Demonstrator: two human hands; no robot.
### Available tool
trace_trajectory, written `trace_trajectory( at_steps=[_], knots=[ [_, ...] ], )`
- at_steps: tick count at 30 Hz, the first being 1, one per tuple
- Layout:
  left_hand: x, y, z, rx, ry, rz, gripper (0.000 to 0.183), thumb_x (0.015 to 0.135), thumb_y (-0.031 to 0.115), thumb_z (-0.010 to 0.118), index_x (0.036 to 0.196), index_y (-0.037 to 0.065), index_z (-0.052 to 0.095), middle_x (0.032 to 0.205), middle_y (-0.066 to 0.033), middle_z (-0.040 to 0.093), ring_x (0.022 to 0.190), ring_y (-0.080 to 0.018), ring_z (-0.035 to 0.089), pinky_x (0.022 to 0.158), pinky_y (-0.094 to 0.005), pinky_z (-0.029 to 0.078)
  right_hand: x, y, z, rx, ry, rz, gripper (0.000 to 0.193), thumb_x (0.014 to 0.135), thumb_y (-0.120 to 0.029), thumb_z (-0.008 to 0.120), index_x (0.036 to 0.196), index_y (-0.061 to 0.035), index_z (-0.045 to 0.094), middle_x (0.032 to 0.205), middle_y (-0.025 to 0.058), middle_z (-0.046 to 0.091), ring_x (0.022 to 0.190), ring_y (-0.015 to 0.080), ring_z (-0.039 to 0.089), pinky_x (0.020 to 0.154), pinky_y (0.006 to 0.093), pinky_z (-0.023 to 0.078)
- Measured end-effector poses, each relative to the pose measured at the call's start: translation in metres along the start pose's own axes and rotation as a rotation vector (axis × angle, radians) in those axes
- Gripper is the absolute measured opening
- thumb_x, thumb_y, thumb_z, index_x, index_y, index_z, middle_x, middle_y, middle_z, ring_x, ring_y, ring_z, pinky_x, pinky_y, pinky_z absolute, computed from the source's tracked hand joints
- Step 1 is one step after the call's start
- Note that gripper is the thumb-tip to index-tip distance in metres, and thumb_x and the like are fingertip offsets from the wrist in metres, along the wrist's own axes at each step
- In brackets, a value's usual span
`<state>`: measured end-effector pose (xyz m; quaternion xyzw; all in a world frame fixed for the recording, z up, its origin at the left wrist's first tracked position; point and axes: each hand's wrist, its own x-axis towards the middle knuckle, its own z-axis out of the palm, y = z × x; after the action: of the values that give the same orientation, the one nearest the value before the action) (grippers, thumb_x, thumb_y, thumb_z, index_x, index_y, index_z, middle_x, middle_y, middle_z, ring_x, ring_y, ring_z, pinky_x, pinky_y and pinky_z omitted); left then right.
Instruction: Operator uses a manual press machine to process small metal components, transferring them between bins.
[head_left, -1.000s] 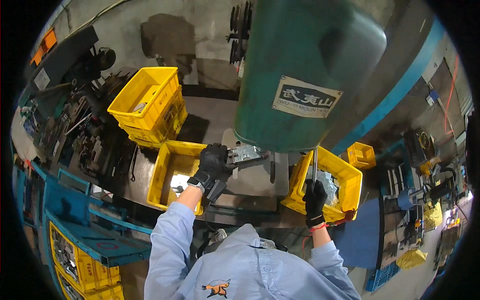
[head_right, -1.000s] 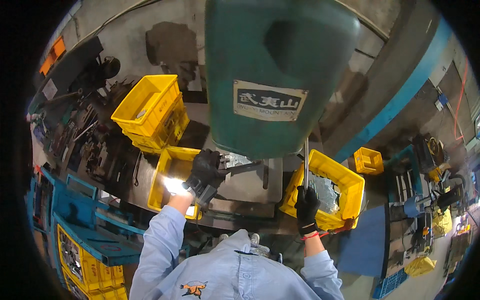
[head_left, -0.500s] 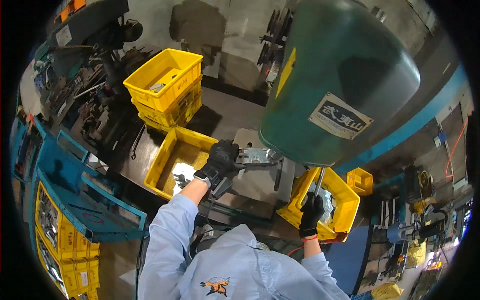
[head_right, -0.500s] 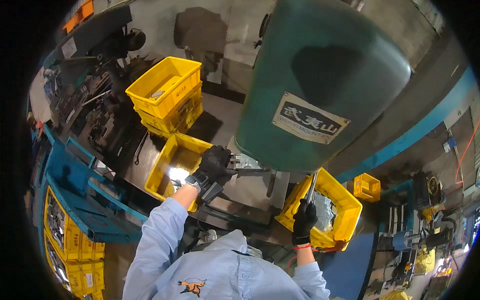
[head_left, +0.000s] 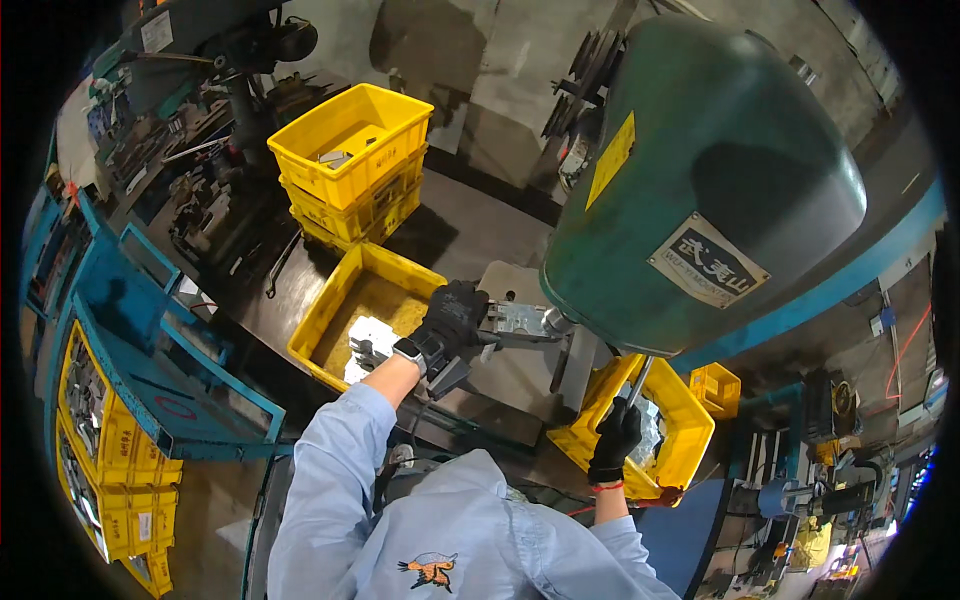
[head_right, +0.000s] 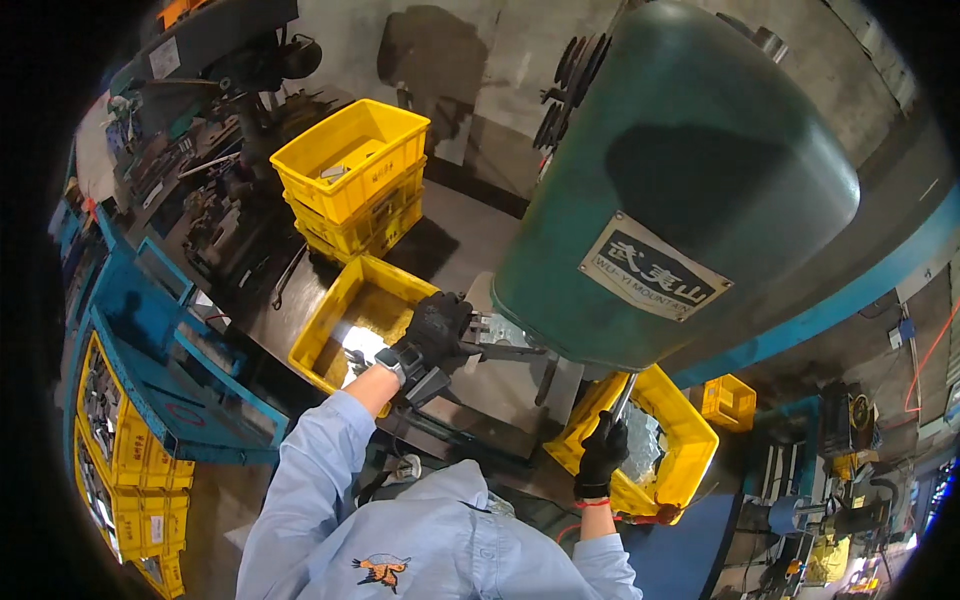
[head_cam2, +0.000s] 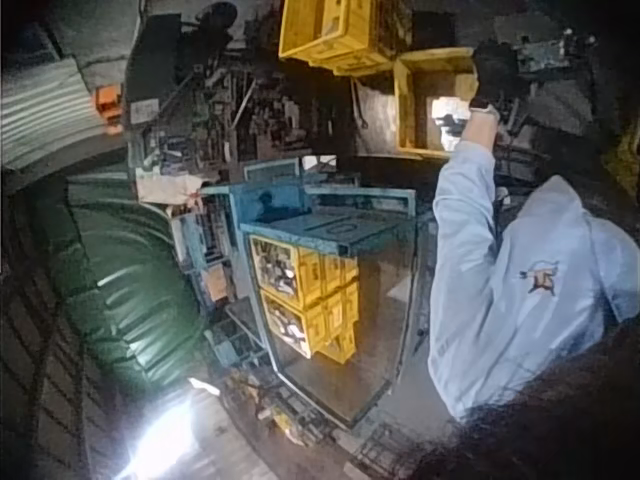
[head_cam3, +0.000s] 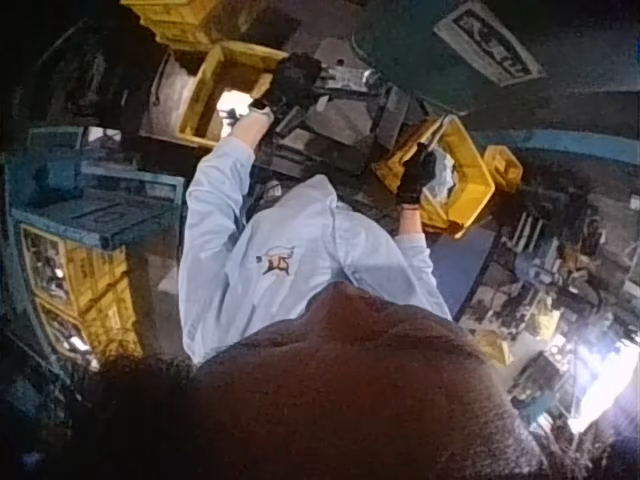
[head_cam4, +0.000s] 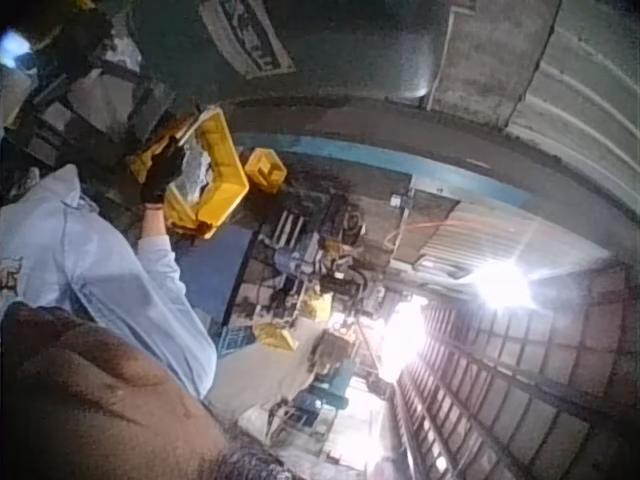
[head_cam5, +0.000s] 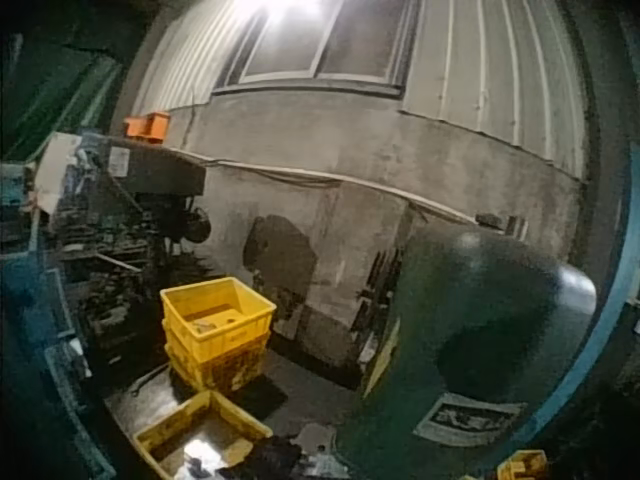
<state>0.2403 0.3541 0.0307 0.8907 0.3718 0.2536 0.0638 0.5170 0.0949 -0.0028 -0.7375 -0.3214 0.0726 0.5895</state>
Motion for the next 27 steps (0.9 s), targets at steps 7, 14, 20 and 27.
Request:
trace_trajectory(
  at_steps=[7, 14, 20, 27],
  knots=[
    [0.0, 0.007, -0.011, 0.033, -0.026, -0.005, 0.055, 0.063, 0.051, 0.083, 0.093, 0.007, 0.067, 0.09, -0.0163, 0.065, 0.085, -0.0358, 0.064, 0.073, -0.0486, 0.053, 0.005, 0.008, 0.008, -0.009, 0.055, -0.078, 0.023, 0.098, -0.02, 0.067, 0.083, -0.004, 0.066, 0.06, 0.0075, 0.053, 0.046, 0.015, 0.053, 0.044, 0.034, 0.038],
    [0.002, 0.007, -0.01, 0.008, -0.06, -0.021, 0.054, 0.062, 0.05, 0.083, 0.091, 0.007, 0.068, 0.088, -0.0168, 0.065, 0.084, -0.0372, 0.065, 0.073, -0.0493, 0.052, -0.001, -0.011, 0.001, 0.174, -0.02, 0.064, 0.012, 0.099, -0.015, 0.065, 0.102, -0.0045, 0.071, 0.07, -0.0031, 0.052, 0.051, 0.0052, 0.047, 0.046, 0.024, 0.037],
    [0.001, 0.009, -0.014, -0.022, -0.013, 0.022, 0.042, 0.064, 0.04, 0.082, 0.088, 0.009, 0.066, 0.086, -0.016, 0.065, 0.085, -0.0357, 0.065, 0.073, -0.0481, 0.052, -0.01, -0.046, -0.015, 0.2, -0.026, 0.241, 0.01, 0.099, -0.015, 0.065, 0.1, -0.0059, 0.07, 0.065, -0.0052, 0.049, 0.051, 0.0045, 0.045, 0.048, 0.0225, 0.033],
    [-0.001, 0.015, -0.015, 0.019, -0.052, -0.028, 0.056, 0.061, 0.053, 0.082, 0.091, 0.008, 0.068, 0.083, -0.0174, 0.063, 0.081, -0.0379, 0.063, 0.071, -0.0503, 0.051, -0.016, -0.073, -0.027, 0.29, -0.064, 0.283, 0.009, 0.098, -0.016, 0.067, 0.1, -0.0069, 0.069, 0.071, -0.0049, 0.055, 0.052, 0.0036, 0.047, 0.046, 0.022, 0.034]
  ],
)
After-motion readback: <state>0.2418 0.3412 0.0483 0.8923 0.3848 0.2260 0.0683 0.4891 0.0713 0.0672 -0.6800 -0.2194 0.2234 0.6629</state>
